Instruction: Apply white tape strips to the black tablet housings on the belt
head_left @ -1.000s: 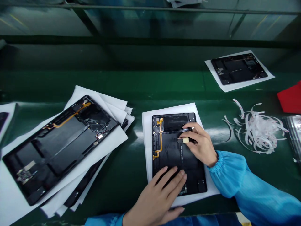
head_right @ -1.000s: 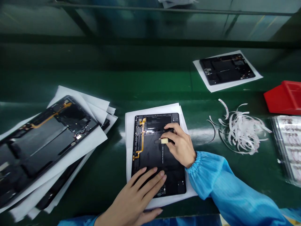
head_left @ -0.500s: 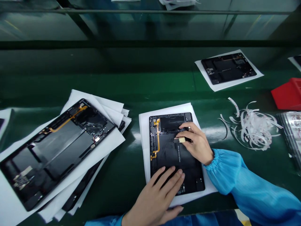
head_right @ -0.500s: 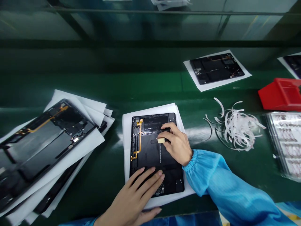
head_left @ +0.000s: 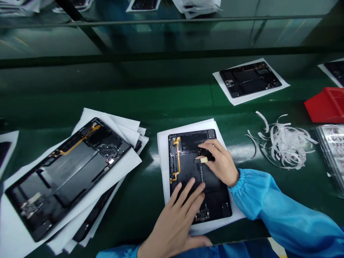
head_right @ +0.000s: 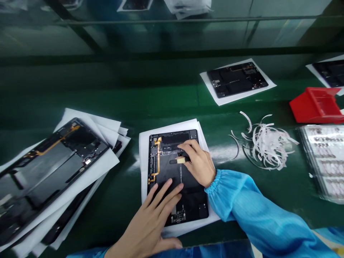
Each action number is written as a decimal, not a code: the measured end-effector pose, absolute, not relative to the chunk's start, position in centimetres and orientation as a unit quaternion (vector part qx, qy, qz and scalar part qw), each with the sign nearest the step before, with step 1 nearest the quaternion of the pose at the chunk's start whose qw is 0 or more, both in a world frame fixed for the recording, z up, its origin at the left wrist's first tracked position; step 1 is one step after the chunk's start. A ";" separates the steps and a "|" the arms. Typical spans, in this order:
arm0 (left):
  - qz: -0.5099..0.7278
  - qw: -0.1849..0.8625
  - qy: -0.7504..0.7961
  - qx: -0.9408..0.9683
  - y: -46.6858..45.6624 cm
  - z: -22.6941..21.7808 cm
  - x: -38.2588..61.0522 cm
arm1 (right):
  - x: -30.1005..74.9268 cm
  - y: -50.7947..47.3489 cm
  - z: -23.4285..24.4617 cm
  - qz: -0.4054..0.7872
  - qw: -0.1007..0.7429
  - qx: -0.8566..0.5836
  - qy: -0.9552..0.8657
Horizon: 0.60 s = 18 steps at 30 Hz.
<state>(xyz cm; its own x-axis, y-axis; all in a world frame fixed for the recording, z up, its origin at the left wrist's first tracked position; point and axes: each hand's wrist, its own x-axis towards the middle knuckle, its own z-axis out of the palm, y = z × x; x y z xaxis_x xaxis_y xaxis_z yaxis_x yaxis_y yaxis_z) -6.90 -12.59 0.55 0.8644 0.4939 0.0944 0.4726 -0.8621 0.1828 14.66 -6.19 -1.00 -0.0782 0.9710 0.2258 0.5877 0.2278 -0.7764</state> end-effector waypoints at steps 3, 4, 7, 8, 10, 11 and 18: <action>0.058 0.072 0.262 0.961 -11.9 0.6 -6.4 | 14.7 -6.0 -0.6 0.268 0.438 -0.572 -0.639; 0.054 0.068 0.267 0.960 -11.6 0.7 -6.2 | 14.7 -6.0 -0.5 0.271 0.460 -0.573 -0.621; 0.055 0.063 0.293 0.953 -10.3 0.9 -5.3 | 14.9 -6.1 -0.4 0.277 0.493 -0.576 -0.590; 0.059 0.061 0.302 0.949 -9.8 0.9 -5.0 | 14.9 -6.1 -0.4 0.279 0.494 -0.577 -0.587; 0.067 0.055 0.318 0.944 -8.9 0.9 -4.5 | 15.0 -6.2 -0.5 0.286 0.492 -0.578 -0.585; 0.069 0.049 0.325 0.942 -8.6 0.8 -4.3 | 15.0 -6.2 -0.5 0.289 0.490 -0.577 -0.586; 0.080 0.041 0.398 0.913 -8.9 0.5 -3.7 | 15.1 -6.5 -0.3 0.295 0.476 -0.571 -0.600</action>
<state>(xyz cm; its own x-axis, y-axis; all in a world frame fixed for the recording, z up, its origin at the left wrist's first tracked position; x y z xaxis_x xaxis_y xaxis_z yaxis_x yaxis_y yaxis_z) -3.71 -8.90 0.51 0.6711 0.7327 0.1131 0.7195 -0.6805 0.1387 15.07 -6.45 -0.32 0.1065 0.9662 0.2346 0.4050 0.1733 -0.8977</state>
